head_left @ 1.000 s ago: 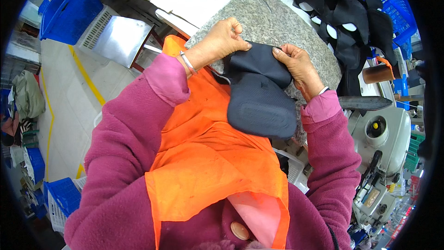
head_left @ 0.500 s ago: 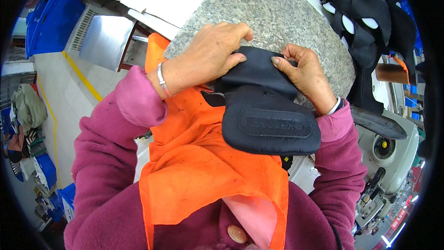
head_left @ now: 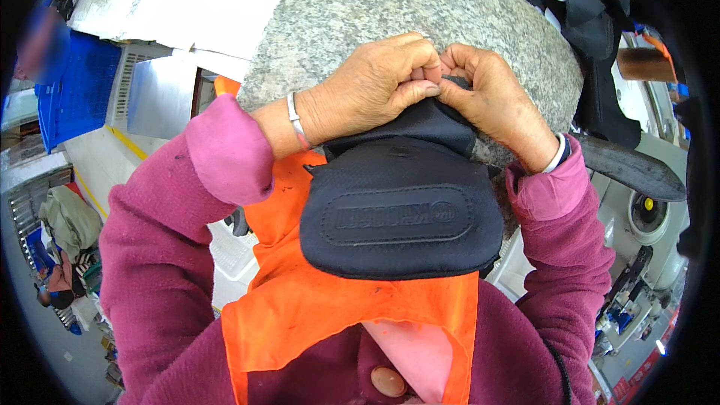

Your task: The person repeatedly picks up black shoe components, aligns and folds edges, presses seams, and flips the parts to check fit. The person handles multiple similar components one at a time, smoothing and adjusting edges by hand.

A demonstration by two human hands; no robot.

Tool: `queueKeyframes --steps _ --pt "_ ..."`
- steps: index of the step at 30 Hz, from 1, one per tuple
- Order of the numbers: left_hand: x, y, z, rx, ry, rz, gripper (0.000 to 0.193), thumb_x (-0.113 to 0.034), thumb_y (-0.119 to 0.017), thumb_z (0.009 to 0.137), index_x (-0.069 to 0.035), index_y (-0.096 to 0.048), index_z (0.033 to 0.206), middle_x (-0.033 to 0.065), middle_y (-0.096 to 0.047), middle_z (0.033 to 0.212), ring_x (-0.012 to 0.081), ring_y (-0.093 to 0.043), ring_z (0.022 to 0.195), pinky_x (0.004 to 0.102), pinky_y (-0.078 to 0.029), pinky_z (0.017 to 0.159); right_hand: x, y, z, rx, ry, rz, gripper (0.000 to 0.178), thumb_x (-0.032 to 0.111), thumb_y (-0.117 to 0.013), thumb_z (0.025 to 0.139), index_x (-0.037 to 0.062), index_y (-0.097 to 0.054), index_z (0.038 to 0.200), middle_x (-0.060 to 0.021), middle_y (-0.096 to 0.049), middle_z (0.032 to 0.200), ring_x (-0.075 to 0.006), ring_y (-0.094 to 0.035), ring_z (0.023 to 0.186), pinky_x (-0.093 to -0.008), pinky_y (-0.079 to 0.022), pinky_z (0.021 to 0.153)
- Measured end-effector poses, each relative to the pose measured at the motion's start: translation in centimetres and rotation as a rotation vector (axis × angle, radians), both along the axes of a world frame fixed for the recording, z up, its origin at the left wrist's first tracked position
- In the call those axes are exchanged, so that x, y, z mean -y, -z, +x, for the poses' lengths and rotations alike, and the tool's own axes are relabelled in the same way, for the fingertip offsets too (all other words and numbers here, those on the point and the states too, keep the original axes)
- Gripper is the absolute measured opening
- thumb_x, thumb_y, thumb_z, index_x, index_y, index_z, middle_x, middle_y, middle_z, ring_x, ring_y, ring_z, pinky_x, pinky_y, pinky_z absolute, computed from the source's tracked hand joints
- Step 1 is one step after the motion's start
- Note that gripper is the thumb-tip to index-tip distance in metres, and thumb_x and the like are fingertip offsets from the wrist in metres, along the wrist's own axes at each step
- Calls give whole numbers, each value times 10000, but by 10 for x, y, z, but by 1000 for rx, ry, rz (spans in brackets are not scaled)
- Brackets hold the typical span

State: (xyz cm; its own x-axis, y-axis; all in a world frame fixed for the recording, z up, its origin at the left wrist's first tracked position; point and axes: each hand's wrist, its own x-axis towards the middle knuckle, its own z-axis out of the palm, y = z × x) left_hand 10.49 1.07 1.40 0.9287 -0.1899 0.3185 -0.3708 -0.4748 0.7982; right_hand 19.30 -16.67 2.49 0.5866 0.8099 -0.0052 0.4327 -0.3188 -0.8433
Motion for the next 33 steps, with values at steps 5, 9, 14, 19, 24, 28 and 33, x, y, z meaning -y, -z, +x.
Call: queueKeyframes --steps 5,9,14,19,24,28,33 --pt "1 -1 -2 26 26 116 200 -67 -742 783 -57 -583 904 60 -538 847 185 -591 736 302 -474 633 23 -21 -11 -164 136 -181 111 45 -644 859 14 -576 940 -1 -548 682 -50 -490 599 -219 -393 532" --pt "3 -4 -2 25 36 159 226 -76 -763 761 -64 -587 902 59 -535 858 201 -571 741 309 -457 628 50 -35 -40 -29 290 26 219 90 -713 812 13 -583 971 -63 -577 715 -117 -544 645 -272 -441 568" --pt "4 -3 -2 54 39 210 230 -142 -762 759 -87 -581 890 76 -527 851 266 -579 755 353 -476 644 73 -32 -63 353 51 42 431 213 -840 640 21 -593 937 -88 -542 834 -275 -543 781 -351 -447 681" --pt "4 -3 -2 58 37 267 282 -194 -790 748 -87 -583 909 71 -524 861 259 -564 778 337 -468 671 81 -30 -85 635 -149 73 162 162 -627 654 114 -589 805 -40 -499 815 -222 -521 786 -323 -384 664" --pt "6 -4 -3 74 35 296 319 -221 -804 734 -84 -581 917 71 -519 857 266 -558 782 336 -465 680 88 -30 -73 549 -156 -11 348 270 -787 683 143 -667 983 -96 -531 1105 -307 -500 1055 -465 -392 885" --pt "6 -4 -3 67 22 317 336 -227 -805 730 -81 -572 923 72 -516 857 271 -560 785 340 -468 679 83 -28 -64 556 -155 -130 652 376 -807 659 312 -593 1271 -122 -334 1475 -375 -237 1392 -605 -203 1084" --pt "7 -2 -4 84 11 317 328 -216 -797 733 -82 -563 919 72 -515 858 273 -564 789 346 -468 672 72 -20 -61 651 -334 -229 804 384 -793 677 365 -460 1409 -41 -218 1592 -347 -91 1480 -647 24 1131"
